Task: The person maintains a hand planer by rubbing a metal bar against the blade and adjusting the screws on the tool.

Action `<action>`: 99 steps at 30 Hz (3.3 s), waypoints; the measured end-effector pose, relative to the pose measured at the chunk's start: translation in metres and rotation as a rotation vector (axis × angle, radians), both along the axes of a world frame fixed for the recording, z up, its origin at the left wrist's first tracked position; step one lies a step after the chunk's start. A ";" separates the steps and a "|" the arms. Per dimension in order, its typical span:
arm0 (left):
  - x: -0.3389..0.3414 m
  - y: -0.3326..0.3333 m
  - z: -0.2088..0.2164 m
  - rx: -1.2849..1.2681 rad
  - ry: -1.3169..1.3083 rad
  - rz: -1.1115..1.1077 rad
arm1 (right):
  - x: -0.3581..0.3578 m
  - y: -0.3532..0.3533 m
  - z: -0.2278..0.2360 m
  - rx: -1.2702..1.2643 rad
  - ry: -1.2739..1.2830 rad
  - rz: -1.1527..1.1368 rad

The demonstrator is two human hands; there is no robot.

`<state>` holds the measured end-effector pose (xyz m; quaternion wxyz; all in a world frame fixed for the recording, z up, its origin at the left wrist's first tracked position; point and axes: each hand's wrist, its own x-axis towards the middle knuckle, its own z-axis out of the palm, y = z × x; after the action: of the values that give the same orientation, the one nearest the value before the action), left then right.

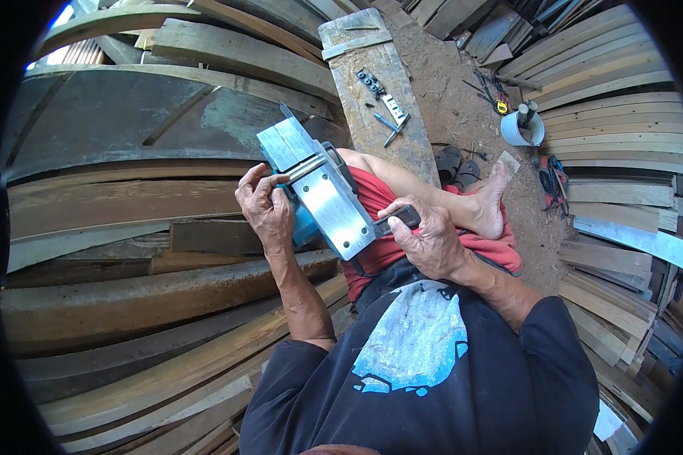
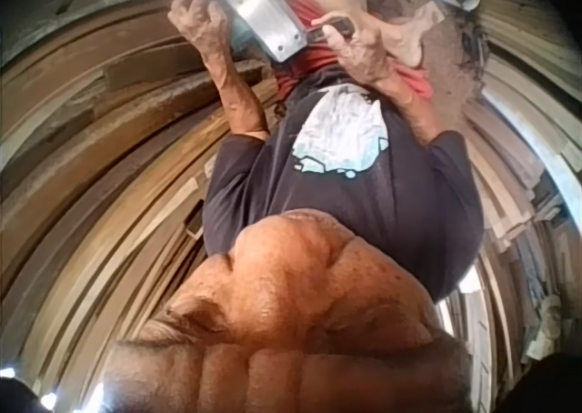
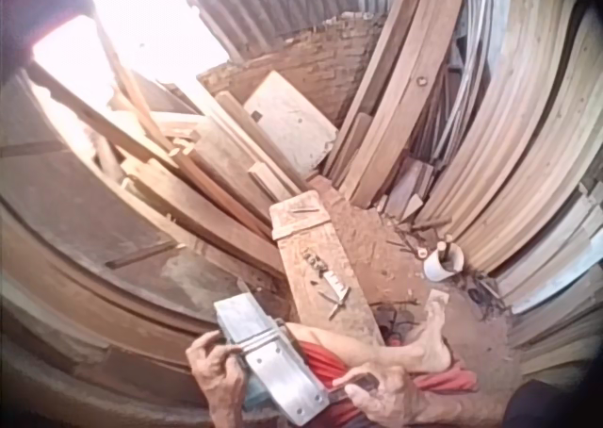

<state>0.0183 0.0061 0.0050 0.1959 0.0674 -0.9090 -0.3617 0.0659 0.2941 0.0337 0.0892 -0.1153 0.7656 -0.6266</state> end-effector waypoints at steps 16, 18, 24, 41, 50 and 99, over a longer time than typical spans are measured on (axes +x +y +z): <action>-0.005 -0.005 -0.011 0.094 -0.010 -0.038 | -0.106 0.046 -0.077 0.351 0.083 -0.041; -0.005 -0.006 -0.015 0.028 -0.062 -0.045 | -0.127 0.061 -0.132 0.326 -0.019 -0.018; -0.008 -0.007 -0.004 0.334 -0.377 0.017 | -0.137 0.067 -0.200 0.513 -0.247 -0.131; -0.019 -0.005 -0.001 0.363 -0.462 0.066 | -0.181 0.009 -0.186 1.157 0.591 0.430; -0.015 -0.010 -0.007 0.346 -0.429 0.046 | -0.182 0.001 -0.192 1.166 0.622 0.244; -0.017 -0.009 -0.003 0.457 -0.432 0.025 | -0.119 -0.058 -0.047 0.326 0.457 0.211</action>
<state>0.0015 -0.0028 0.0020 -0.0174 0.1961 -0.8239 -0.5314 -0.0528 0.2360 -0.0132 -0.0035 -0.3164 0.8401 -0.4406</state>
